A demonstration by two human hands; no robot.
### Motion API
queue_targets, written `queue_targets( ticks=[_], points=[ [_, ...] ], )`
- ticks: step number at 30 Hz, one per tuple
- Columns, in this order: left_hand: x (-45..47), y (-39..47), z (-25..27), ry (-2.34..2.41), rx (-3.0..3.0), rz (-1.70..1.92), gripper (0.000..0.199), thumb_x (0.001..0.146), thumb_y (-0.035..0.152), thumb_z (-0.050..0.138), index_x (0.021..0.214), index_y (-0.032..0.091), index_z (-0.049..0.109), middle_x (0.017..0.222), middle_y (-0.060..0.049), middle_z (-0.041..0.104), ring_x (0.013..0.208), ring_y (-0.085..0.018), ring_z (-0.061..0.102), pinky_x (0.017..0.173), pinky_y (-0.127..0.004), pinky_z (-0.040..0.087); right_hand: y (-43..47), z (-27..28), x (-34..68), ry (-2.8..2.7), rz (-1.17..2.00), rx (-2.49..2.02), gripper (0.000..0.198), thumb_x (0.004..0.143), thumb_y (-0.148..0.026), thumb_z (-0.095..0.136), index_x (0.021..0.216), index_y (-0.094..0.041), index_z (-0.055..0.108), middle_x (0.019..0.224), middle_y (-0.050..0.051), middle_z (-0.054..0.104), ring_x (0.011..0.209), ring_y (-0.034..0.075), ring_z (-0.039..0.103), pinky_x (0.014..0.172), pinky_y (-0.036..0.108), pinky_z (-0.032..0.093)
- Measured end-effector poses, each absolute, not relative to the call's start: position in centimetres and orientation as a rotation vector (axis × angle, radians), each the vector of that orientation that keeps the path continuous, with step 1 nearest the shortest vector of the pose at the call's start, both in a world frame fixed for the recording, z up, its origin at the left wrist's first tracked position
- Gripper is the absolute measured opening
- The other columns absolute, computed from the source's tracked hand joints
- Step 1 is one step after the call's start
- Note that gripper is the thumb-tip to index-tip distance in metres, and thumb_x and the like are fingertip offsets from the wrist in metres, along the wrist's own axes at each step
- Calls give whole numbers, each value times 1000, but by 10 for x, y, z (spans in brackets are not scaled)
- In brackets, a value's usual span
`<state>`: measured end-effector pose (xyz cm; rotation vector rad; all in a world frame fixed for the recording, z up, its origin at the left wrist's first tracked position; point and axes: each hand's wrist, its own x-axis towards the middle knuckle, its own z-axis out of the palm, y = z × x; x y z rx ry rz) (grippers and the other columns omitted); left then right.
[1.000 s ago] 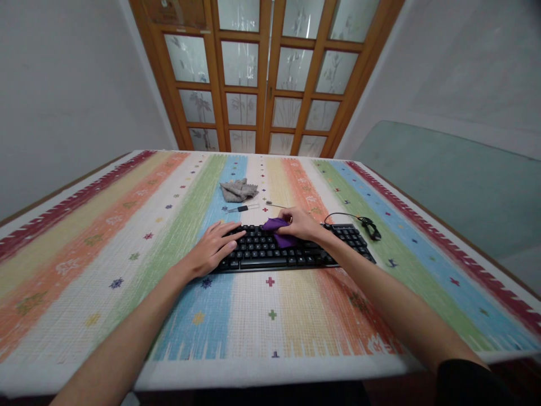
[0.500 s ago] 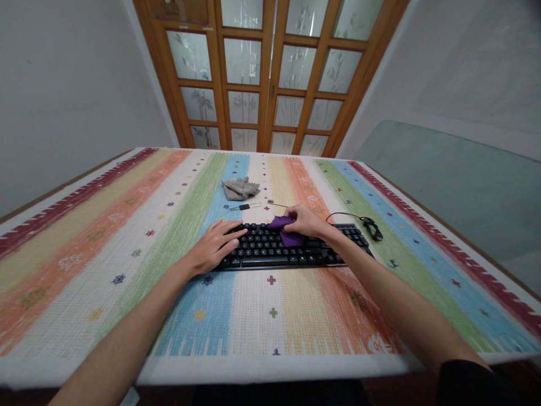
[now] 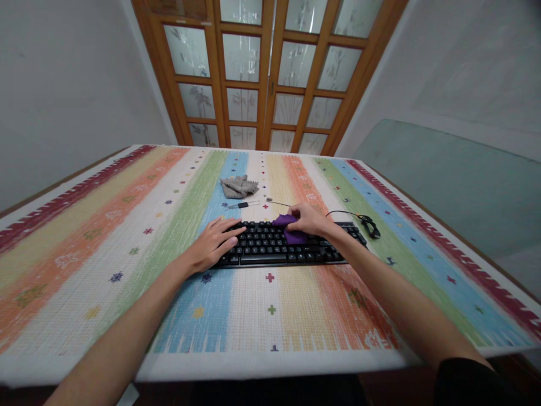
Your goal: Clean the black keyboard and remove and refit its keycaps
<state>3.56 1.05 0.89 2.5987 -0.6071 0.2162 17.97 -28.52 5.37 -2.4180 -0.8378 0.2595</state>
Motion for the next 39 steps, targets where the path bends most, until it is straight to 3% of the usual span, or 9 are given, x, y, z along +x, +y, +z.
queue_targets(
  ticks=[15, 33, 39],
  points=[
    [35, 10, 12, -606, 2630, 167, 53, 105, 43, 26, 148, 29, 53, 161, -3, 44, 147, -29, 40, 126, -57, 19, -302, 49, 192, -830, 353, -2407, 20, 63, -31, 73, 64, -19, 56, 61, -3, 54, 61, 14, 48, 57, 27, 33],
    [36, 10, 10, -598, 2648, 183, 54, 104, 42, 25, 148, 29, 53, 161, -3, 43, 147, -29, 39, 126, -56, 20, -296, 61, 186, -778, 279, -2620, 13, 64, -22, 72, 66, -18, 60, 65, 0, 62, 66, 16, 55, 58, 28, 35],
    [36, 9, 11, -598, 2640, 177, 55, 104, 43, 25, 148, 27, 53, 160, -6, 44, 148, -31, 39, 126, -57, 19, -299, 64, 186, -797, 201, -2578, 13, 65, -22, 69, 62, -19, 56, 60, -2, 54, 61, 14, 49, 55, 27, 31]
  ],
)
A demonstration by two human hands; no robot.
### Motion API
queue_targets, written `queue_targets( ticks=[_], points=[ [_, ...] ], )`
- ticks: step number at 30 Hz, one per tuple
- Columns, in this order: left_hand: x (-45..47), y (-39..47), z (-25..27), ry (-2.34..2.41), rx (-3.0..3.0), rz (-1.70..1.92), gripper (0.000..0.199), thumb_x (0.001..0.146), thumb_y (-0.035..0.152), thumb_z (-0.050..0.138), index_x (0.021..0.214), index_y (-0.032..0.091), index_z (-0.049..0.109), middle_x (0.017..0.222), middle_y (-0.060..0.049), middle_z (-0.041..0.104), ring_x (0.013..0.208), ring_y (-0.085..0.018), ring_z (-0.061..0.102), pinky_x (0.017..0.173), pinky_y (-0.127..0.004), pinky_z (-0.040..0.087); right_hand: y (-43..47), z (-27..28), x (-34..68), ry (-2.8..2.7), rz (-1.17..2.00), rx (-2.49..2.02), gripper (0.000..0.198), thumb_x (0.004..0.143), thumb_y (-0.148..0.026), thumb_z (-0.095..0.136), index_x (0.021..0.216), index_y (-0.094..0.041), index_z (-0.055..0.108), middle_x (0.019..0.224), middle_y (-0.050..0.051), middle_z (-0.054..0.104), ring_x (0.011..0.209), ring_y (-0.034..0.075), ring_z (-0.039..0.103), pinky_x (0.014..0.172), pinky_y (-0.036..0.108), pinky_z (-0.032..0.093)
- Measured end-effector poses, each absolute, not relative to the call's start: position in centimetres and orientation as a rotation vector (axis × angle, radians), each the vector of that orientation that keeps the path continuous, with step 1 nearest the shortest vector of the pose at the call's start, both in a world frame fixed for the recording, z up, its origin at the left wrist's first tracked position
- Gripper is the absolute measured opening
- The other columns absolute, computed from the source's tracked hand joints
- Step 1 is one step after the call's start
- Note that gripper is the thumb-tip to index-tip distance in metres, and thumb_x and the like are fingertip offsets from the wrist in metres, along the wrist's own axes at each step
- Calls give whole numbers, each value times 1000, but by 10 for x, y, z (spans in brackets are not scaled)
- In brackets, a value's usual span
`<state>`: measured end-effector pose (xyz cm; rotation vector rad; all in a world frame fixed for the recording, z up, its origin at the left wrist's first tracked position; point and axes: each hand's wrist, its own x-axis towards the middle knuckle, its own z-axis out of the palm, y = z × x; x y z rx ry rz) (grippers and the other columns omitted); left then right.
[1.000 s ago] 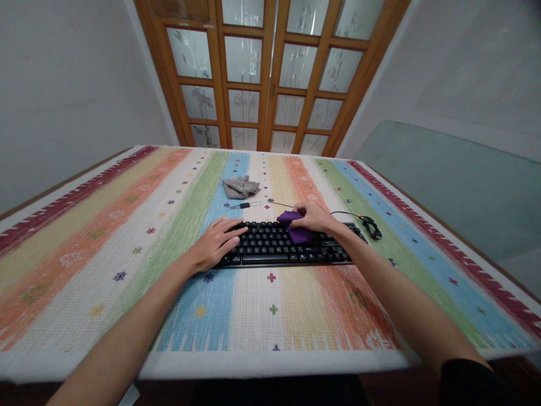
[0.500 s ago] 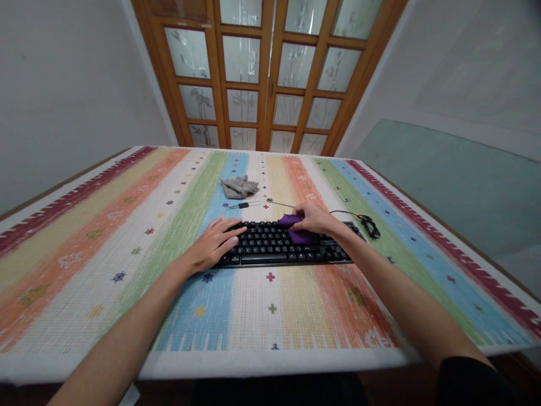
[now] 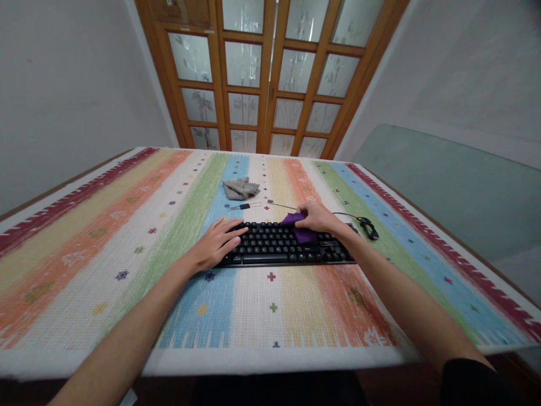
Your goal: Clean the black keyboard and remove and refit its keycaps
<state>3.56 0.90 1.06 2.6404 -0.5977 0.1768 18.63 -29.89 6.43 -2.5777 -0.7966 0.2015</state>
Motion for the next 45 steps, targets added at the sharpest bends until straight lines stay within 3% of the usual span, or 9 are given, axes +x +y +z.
queue_targets(
  ticks=[8, 20, 27, 36, 41, 45],
  points=[
    [36, 9, 11, -588, 2634, 174, 53, 104, 41, 27, 148, 28, 53, 161, -4, 43, 147, -31, 39, 125, -59, 18, -318, 51, 193, -728, 355, -2440, 22, 62, -34, 75, 63, -19, 59, 58, -4, 53, 58, 13, 47, 55, 27, 33],
    [34, 8, 14, -592, 2624, 156, 54, 104, 44, 26, 148, 28, 53, 161, -5, 43, 148, -31, 38, 126, -59, 17, -318, 55, 187, -704, 218, -2550, 11, 64, -24, 69, 64, -19, 59, 60, -2, 56, 61, 14, 51, 56, 27, 32],
    [34, 8, 14, -598, 2637, 168, 53, 103, 42, 28, 148, 30, 54, 160, -4, 44, 147, -31, 39, 126, -58, 19, -334, 57, 189, -680, 296, -2567, 30, 65, -42, 78, 62, -19, 59, 57, -3, 53, 59, 14, 47, 56, 28, 31],
    [35, 8, 14, -592, 2639, 134, 57, 105, 48, 24, 149, 25, 52, 161, -6, 42, 148, -30, 38, 126, -58, 16, -342, 65, 186, -623, 223, -2714, 15, 67, -28, 73, 74, -17, 67, 66, 0, 62, 64, 15, 53, 59, 28, 33],
    [35, 10, 12, -594, 2644, 139, 55, 105, 48, 24, 149, 28, 51, 162, -3, 41, 149, -30, 37, 126, -58, 16, -344, 65, 184, -631, 143, -2745, 9, 66, -22, 70, 69, -17, 64, 63, 0, 60, 62, 15, 52, 58, 28, 32],
    [36, 12, 10, -618, 2645, 140, 55, 105, 46, 25, 150, 30, 50, 162, -4, 40, 149, -30, 36, 126, -56, 16, -354, 68, 188, -577, 205, -2590, 14, 66, -27, 71, 66, -19, 61, 62, -1, 59, 62, 15, 52, 57, 28, 35]
  ],
)
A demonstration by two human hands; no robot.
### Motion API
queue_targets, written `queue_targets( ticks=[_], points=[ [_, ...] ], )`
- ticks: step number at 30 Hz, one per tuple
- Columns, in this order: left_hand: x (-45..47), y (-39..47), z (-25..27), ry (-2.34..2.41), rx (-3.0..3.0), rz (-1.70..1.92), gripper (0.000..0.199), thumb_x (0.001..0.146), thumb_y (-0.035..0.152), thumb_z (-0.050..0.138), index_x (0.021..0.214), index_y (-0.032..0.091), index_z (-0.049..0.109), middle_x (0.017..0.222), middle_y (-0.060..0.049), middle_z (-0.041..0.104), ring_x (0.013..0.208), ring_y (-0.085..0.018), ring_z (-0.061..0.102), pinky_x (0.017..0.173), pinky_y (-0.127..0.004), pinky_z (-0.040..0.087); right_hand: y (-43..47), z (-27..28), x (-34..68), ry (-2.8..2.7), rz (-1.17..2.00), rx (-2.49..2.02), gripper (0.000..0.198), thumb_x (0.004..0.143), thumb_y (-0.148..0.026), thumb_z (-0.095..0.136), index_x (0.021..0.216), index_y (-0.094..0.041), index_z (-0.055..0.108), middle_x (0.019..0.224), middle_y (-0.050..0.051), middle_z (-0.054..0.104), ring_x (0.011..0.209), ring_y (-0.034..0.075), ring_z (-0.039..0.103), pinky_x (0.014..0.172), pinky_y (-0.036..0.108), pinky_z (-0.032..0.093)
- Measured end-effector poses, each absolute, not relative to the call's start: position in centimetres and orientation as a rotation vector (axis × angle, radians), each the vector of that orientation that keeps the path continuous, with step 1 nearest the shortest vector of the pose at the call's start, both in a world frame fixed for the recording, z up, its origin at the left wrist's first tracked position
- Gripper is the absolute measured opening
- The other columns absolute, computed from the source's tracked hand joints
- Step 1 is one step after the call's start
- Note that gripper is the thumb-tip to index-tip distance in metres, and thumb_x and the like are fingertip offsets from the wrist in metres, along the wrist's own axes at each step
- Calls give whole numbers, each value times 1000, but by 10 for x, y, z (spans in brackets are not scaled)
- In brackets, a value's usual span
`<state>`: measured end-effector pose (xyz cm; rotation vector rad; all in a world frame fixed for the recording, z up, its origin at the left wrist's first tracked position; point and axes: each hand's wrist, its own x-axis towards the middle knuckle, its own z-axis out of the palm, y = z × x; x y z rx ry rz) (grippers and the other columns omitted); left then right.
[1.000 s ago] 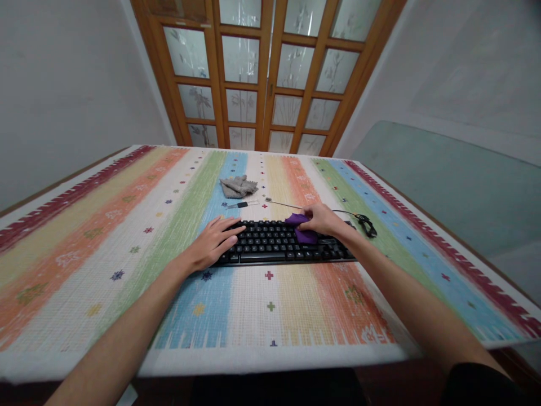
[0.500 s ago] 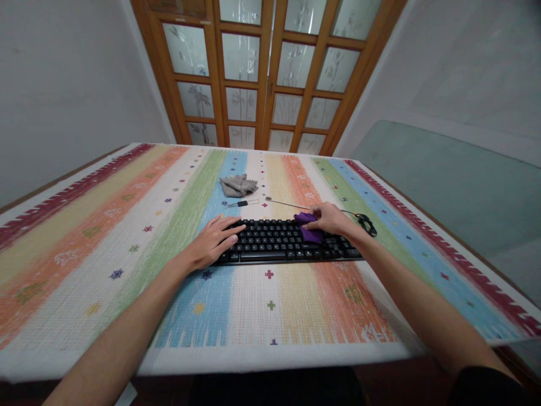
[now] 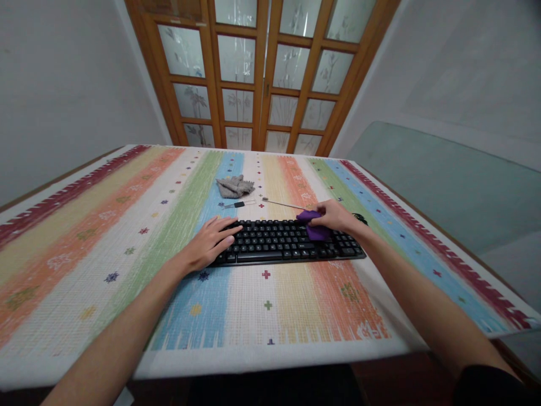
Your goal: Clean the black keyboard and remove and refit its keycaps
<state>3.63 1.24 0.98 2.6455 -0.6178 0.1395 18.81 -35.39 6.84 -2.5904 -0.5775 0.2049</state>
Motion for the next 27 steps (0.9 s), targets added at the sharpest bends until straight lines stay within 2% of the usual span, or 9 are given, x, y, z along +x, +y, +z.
queue_targets(
  ticks=[5, 8, 15, 27],
  points=[
    [37, 12, 9, -625, 2630, 167, 53, 105, 45, 26, 149, 31, 51, 161, -3, 42, 147, -31, 38, 125, -58, 18, -381, 81, 195, -398, 219, -2250, 35, 59, -46, 82, 71, -20, 61, 72, 4, 66, 69, 19, 57, 60, 30, 42],
    [36, 11, 11, -612, 2619, 160, 55, 104, 47, 25, 148, 29, 53, 161, -4, 43, 148, -30, 37, 126, -57, 16, -392, 82, 194, -341, 236, -2179, 43, 54, -51, 85, 72, -20, 63, 73, 4, 67, 69, 19, 58, 60, 30, 42],
    [36, 10, 10, -595, 2613, 160, 56, 104, 50, 25, 148, 30, 53, 161, -3, 43, 148, -30, 37, 126, -58, 16, -383, 62, 190, -481, 352, -2383, 39, 62, -53, 79, 67, -19, 61, 64, 1, 61, 62, 16, 51, 57, 29, 37],
    [38, 15, 8, -642, 2633, 155, 55, 106, 47, 24, 151, 28, 49, 163, -3, 39, 150, -31, 35, 126, -58, 17, -372, 55, 194, -521, 236, -2683, 24, 66, -37, 76, 65, -19, 60, 64, 0, 59, 63, 16, 52, 57, 28, 34]
  ],
)
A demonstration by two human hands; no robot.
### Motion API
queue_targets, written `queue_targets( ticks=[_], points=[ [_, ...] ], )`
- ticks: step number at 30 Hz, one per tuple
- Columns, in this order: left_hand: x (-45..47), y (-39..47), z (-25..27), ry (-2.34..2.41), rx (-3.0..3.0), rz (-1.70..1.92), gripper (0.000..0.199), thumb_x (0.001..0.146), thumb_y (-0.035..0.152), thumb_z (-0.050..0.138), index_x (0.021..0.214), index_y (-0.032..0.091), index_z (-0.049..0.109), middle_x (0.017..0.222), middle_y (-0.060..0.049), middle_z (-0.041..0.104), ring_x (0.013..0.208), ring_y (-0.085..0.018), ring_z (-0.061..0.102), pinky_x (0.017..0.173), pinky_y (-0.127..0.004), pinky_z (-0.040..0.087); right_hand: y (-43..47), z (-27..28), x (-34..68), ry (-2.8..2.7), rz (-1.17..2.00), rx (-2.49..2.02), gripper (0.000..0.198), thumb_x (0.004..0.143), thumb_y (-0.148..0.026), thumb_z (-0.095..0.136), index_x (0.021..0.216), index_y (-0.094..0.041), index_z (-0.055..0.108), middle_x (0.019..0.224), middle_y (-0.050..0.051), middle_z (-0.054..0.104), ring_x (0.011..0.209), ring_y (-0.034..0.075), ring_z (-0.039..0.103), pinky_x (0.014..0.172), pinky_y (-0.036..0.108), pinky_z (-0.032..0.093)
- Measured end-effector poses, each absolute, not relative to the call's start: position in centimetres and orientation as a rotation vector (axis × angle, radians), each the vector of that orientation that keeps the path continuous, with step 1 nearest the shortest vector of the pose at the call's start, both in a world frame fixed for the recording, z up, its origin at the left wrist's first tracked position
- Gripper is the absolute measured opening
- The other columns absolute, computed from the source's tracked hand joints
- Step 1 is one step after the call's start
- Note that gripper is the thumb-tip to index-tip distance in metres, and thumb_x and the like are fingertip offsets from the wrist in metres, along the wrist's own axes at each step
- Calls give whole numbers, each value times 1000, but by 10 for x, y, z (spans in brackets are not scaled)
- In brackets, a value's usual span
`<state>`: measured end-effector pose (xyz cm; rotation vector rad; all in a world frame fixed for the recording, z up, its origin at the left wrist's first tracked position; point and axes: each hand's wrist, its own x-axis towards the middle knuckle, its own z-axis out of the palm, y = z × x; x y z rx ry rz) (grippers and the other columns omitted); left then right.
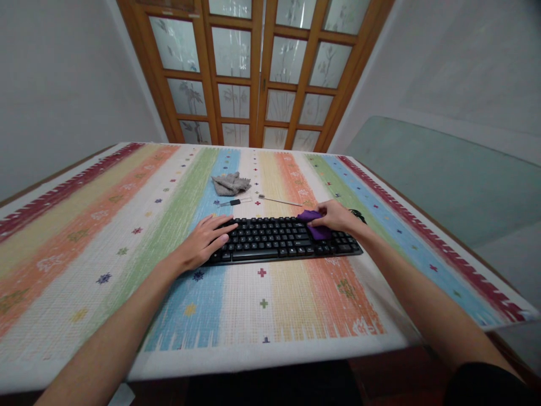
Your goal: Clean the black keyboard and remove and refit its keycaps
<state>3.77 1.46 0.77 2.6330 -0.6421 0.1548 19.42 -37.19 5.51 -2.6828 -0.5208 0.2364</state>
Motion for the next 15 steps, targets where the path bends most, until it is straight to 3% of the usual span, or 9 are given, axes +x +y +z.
queue_targets(
  ticks=[15],
  points=[
    [37, 12, 9, -614, 2633, 150, 58, 106, 51, 23, 150, 26, 51, 162, -4, 41, 149, -30, 35, 127, -58, 16, -373, 72, 195, -502, 308, -2670, 17, 69, -32, 71, 65, -18, 62, 60, -1, 57, 60, 15, 51, 55, 28, 34]
  ],
)
